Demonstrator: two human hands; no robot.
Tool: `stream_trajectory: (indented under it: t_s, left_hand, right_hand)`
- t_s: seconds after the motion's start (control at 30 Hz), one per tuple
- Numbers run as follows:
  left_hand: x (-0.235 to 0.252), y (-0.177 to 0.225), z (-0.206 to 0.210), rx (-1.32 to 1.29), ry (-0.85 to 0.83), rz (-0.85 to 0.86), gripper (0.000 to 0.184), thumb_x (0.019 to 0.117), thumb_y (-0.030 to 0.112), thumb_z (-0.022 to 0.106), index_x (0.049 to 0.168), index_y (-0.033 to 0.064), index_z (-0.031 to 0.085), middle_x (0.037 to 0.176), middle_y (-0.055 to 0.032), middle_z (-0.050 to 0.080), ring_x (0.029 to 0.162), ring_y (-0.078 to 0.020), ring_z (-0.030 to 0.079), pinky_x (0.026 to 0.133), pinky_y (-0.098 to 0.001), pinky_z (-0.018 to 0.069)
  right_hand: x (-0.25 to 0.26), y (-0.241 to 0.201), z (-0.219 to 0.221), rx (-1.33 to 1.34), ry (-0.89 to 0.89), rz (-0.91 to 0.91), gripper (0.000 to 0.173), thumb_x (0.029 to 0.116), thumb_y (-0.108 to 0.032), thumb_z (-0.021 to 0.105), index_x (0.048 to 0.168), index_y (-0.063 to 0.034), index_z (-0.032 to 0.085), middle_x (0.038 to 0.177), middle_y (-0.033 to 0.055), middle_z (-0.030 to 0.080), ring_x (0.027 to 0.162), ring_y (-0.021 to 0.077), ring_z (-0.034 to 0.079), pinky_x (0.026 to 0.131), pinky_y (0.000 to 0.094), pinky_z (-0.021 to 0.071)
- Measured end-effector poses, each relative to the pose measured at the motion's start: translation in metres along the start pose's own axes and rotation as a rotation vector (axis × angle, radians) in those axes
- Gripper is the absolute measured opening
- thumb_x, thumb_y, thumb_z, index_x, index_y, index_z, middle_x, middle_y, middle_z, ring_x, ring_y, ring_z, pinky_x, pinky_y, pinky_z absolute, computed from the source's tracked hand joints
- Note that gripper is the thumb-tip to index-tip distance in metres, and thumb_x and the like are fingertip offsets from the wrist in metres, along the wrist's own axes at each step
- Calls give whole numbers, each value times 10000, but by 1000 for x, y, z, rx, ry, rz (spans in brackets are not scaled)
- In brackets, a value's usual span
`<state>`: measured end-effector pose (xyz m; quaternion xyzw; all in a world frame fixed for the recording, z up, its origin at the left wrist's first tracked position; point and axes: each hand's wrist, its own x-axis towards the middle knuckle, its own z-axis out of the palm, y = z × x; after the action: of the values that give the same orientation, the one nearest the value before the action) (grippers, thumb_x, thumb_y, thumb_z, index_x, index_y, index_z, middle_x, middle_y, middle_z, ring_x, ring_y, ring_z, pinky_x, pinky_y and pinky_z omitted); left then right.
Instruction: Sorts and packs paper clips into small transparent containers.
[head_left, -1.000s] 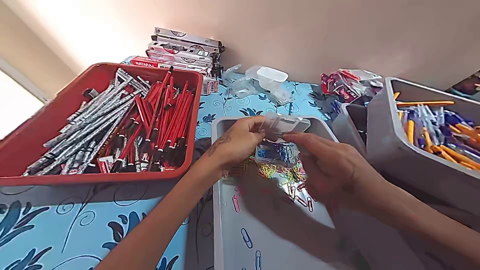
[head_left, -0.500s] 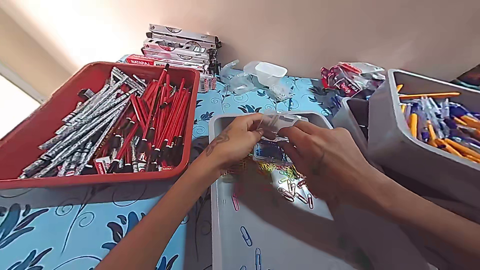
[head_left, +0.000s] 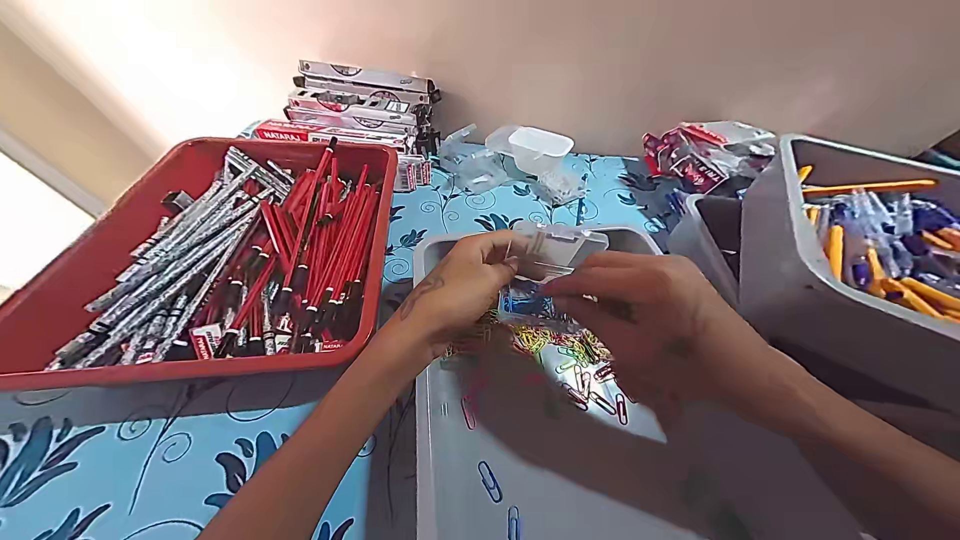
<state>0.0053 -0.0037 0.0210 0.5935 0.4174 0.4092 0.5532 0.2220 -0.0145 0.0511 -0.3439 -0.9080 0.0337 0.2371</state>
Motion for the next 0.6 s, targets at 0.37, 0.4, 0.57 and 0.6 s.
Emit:
stream_trajectory:
  t_s: [0.37, 0.4, 0.57, 0.6]
  left_hand:
    - [-5, -1, -1, 7, 50, 11, 265, 1077, 64, 425, 1211, 114, 649, 1049, -4, 701, 819, -24, 640, 632, -169, 490]
    - [-4, -2, -1, 0, 54, 19, 266, 1074, 55, 430, 1216, 110, 648, 1053, -2, 699, 832, -18, 640, 641, -166, 491]
    - [-1, -2, 0, 7, 5, 10, 257, 1082, 65, 413, 1208, 102, 633, 1061, -10, 704, 874, -40, 670, 721, -215, 557]
    - [-1, -1, 0, 5, 11, 17, 257, 1082, 68, 415, 1217, 96, 633, 1062, -10, 704, 881, -38, 667, 733, -213, 553]
  right_hand:
    - [-10, 12, -9, -21, 27, -10, 321, 883, -132, 495, 1015, -121, 787, 599, -106, 527, 495, -33, 414, 434, 169, 332]
    - [-9, 12, -9, -15, 52, -4, 335, 882, -129, 491, 1045, -104, 783, 586, -104, 504, 485, -33, 398, 422, 171, 315]
    - [-15, 14, -3, 29, 106, 16, 310, 874, -115, 507, 1026, -98, 777, 609, -92, 539, 505, -33, 426, 451, 164, 348]
    - [-15, 13, -2, 94, 159, 15, 275, 890, -112, 521, 1041, -66, 746, 617, -90, 520, 505, -52, 415, 448, 134, 346]
